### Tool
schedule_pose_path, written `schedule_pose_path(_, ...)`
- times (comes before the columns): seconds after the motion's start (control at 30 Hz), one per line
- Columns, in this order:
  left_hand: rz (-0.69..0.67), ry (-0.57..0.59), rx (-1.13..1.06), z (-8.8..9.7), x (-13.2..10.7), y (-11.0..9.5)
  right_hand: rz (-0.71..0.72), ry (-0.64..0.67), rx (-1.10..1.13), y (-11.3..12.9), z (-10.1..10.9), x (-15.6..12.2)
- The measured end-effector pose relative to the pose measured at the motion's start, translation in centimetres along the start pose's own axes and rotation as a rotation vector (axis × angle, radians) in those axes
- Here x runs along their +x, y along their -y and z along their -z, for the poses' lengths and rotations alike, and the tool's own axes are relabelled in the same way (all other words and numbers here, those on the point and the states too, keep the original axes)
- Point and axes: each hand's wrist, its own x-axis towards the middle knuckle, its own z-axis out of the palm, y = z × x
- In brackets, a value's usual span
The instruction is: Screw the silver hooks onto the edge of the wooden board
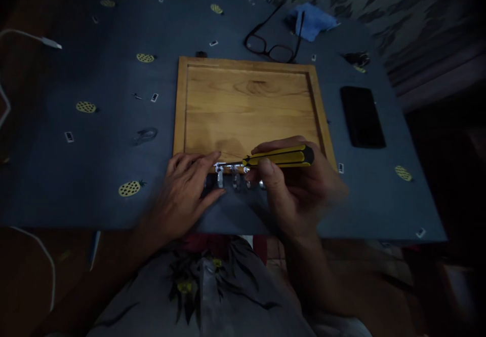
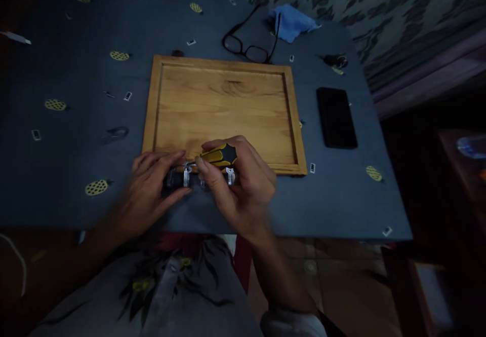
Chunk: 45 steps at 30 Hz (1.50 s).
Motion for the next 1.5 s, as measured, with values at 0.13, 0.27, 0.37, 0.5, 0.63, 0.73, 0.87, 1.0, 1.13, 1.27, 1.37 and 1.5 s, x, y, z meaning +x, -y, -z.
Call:
schedule_pose_path(0.13, 0.018, 0.002, 0.0, 0.0, 0.0, 0.0, 0.001, 0.055, 0.003, 0.4, 0.1, 0.5)
schedule_pose_path(0.27, 0.014, 0.001, -0.004, 0.0, 0.1, -0.1, -0.016, 0.131, -0.022, 1.2, 0.1, 1.6)
schedule_pose_path(0.37, 0.005, 0.007, 0.004, 0.1, 0.1, -0.2, -0.001, 0.115, -0.077, 1.4, -0.2, 2.2)
schedule_pose_path(0.5, -0.004, 0.001, 0.02, 0.2, 0.2, -0.2, 0.009, 0.026, -0.085, 1.1, -0.7, 2.1)
schedule_pose_path(0.63, -0.014, -0.01, 0.024, 0.1, 0.2, -0.2, -0.092, 0.059, 0.0, 1.1, -0.7, 1.8)
schedule_pose_path(0.73, -0.004, 0.006, 0.026, 0.1, 0.2, -0.2, -0.13, 0.148, 0.05, 1.4, 0.0, 1.9)
schedule_pose_path(0.87, -0.02, -0.005, 0.025, 0.0, 0.1, -0.1, -0.082, 0.227, 0.039, 1.3, 0.8, 2.2)
schedule_pose_path(1.0, -0.016, -0.009, 0.027, -0.1, 0.1, -0.1, -0.028, 0.198, -0.017, 1.1, 0.7, 2.2)
schedule_pose_path(1.13, -0.006, 0.012, 0.024, 0.1, 0.1, -0.2, 0.055, 0.168, -0.136, 1.0, 0.1, 2.0)
schedule_pose_path(1.27, 0.001, 0.011, 0.032, 0.3, 0.2, -0.3, 0.151, 0.136, -0.218, 1.2, -0.4, 2.0)
schedule_pose_path(1.37, -0.007, 0.009, 0.043, 0.3, 0.2, -0.3, 0.201, 0.113, -0.249, 1.3, -0.5, 2.0)
schedule_pose_path(1.5, -0.013, -0.001, 0.035, 0.2, 0.1, -0.2, 0.08, 0.005, -0.104, 1.5, -0.4, 1.7)
